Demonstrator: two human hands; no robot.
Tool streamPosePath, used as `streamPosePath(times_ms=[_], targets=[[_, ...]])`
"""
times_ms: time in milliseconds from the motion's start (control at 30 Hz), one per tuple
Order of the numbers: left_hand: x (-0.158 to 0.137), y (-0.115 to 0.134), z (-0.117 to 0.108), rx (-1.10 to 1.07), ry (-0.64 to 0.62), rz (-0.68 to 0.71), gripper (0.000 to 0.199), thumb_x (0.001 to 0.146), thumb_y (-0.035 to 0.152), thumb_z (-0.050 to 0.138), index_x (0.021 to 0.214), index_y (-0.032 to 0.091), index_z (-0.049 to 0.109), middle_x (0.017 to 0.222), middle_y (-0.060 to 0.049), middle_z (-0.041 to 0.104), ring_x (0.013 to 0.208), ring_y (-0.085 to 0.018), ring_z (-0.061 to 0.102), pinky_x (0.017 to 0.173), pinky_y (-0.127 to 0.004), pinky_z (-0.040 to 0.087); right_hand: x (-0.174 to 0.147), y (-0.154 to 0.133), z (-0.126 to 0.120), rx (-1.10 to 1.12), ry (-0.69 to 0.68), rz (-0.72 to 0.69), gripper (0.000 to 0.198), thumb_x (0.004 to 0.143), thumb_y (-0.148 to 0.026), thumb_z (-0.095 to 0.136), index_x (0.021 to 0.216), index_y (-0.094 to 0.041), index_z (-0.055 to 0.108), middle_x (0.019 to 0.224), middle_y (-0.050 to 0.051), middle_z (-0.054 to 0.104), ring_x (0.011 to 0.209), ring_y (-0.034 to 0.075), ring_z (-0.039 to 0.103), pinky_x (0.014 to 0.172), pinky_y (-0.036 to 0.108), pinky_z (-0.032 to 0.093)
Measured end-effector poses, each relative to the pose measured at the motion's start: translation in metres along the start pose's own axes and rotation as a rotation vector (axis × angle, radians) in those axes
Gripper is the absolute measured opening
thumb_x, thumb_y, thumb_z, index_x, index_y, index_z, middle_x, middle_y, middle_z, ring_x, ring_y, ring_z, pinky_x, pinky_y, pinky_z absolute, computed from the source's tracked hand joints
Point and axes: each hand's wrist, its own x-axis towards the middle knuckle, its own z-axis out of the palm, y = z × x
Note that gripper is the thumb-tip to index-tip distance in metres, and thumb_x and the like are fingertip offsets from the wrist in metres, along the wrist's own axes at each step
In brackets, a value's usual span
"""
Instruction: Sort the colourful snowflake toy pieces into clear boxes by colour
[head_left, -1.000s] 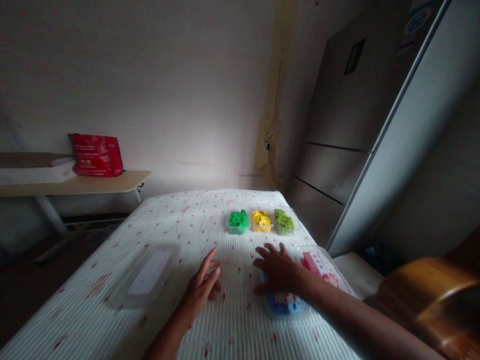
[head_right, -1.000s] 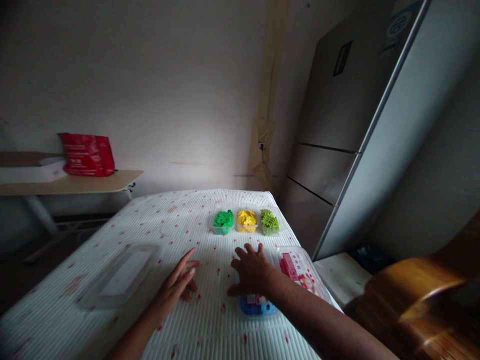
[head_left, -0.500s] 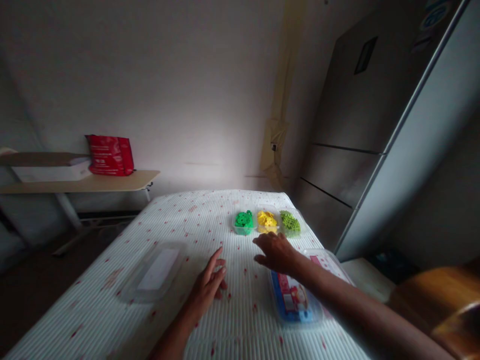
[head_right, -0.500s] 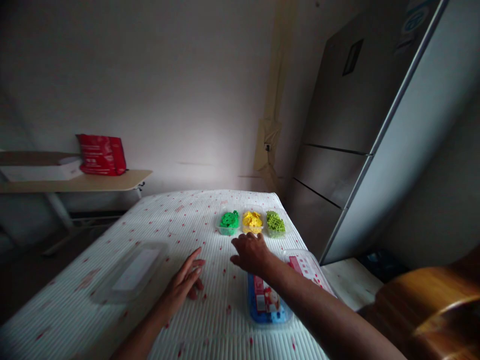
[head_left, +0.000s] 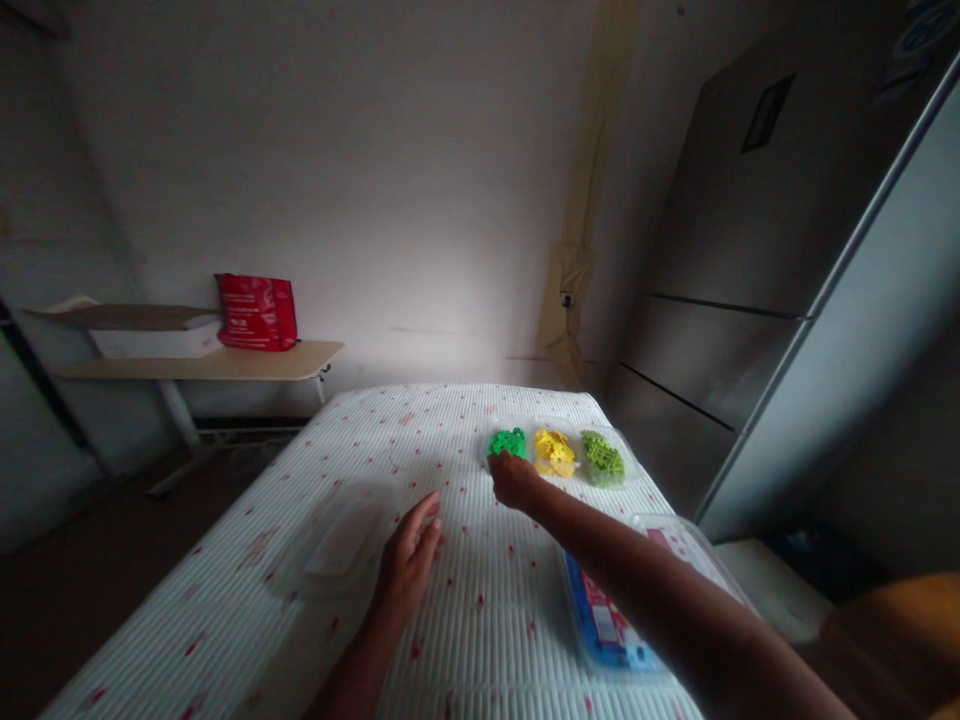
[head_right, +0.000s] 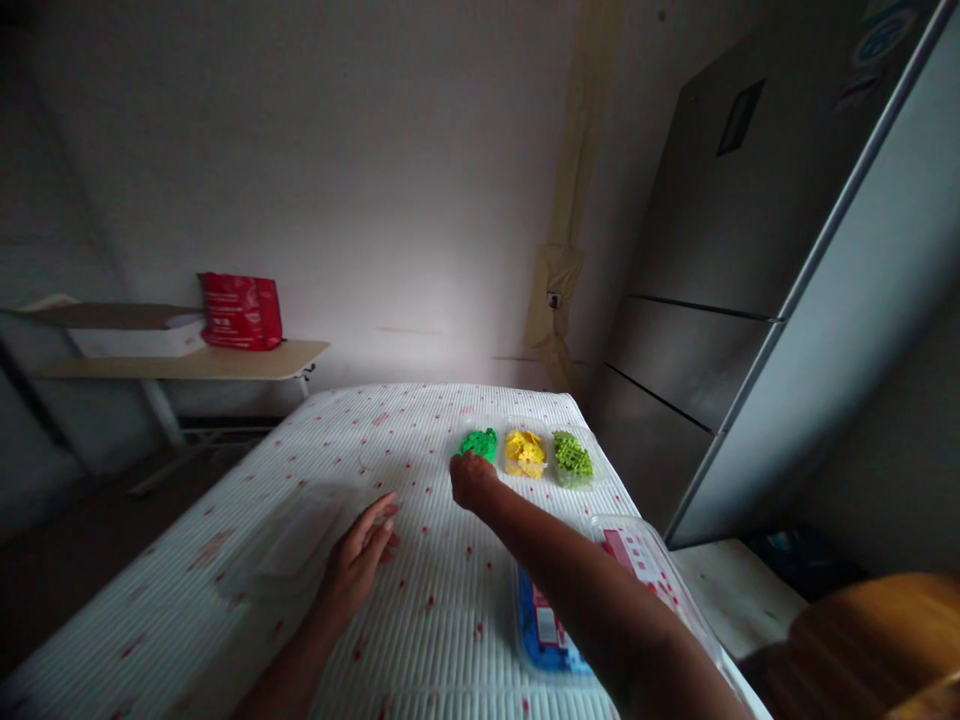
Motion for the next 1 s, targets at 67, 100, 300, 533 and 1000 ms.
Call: streamPosePath(times_ms=[67,100,300,533,1000], targets=[[0.002,-0.003,-0.001,-0.002,0.031,0.022,0.05,0.081,0.047,0.047,0.121,0.018,0.055,0.121,-0.012,0.059,0.085,-0.019,0.063,0.066,-0.028,0.052,0.003,-0.005,0.004,-0.019,-0.039,-0.001,0.027,0.089,-0.022,0.051,0.113,-0.012,0.055,0.11,0.011,0.059,0.096,0.021,0.059,0.081,0.04,0.05],[0.003,-0.005,-0.002,0.004,0.044,0.035,0.048,0.081,0.046,0.047,0.12,0.019,0.056,0.121,-0.011,0.059,0.087,-0.02,0.063,0.067,-0.029,0.053,0.003,-0.007,0.005,-0.025,-0.059,-0.006,0.026,0.087,-0.016,0.049,0.111,-0.01,0.056,0.107,0.013,0.061,0.095,0.022,0.06,0.081,0.04,0.05],[0.007,-0.003,-0.009,0.075,0.146,0.12,0.041,0.081,0.039,0.046,0.113,0.019,0.06,0.115,-0.011,0.063,0.097,-0.022,0.062,0.086,-0.037,0.048,-0.007,-0.032,0.001,-0.018,-0.158,-0.119,0.035,0.076,-0.006,0.048,0.109,-0.008,0.057,0.103,0.018,0.064,0.093,0.024,0.063,0.078,0.033,0.051],[0.014,0.0,-0.032,0.13,0.314,0.127,0.037,0.078,0.035,0.045,0.105,0.019,0.064,0.109,-0.009,0.066,0.104,-0.024,0.059,0.095,-0.039,0.043,-0.033,-0.072,-0.018,0.009,-0.226,-0.307,0.036,0.075,-0.01,0.05,0.11,-0.007,0.058,0.101,0.018,0.065,0.093,0.025,0.064,0.077,0.032,0.051],[0.02,0.006,-0.068,0.404,0.452,0.018,0.037,0.08,0.022,0.036,0.101,0.012,0.065,0.099,-0.01,0.069,0.091,-0.022,0.063,0.083,-0.035,0.049,-0.098,-0.121,-0.008,0.191,-0.028,-0.258,0.035,0.073,0.001,0.043,0.096,-0.017,0.061,0.091,0.007,0.068,0.083,0.019,0.065,0.069,0.027,0.05]])
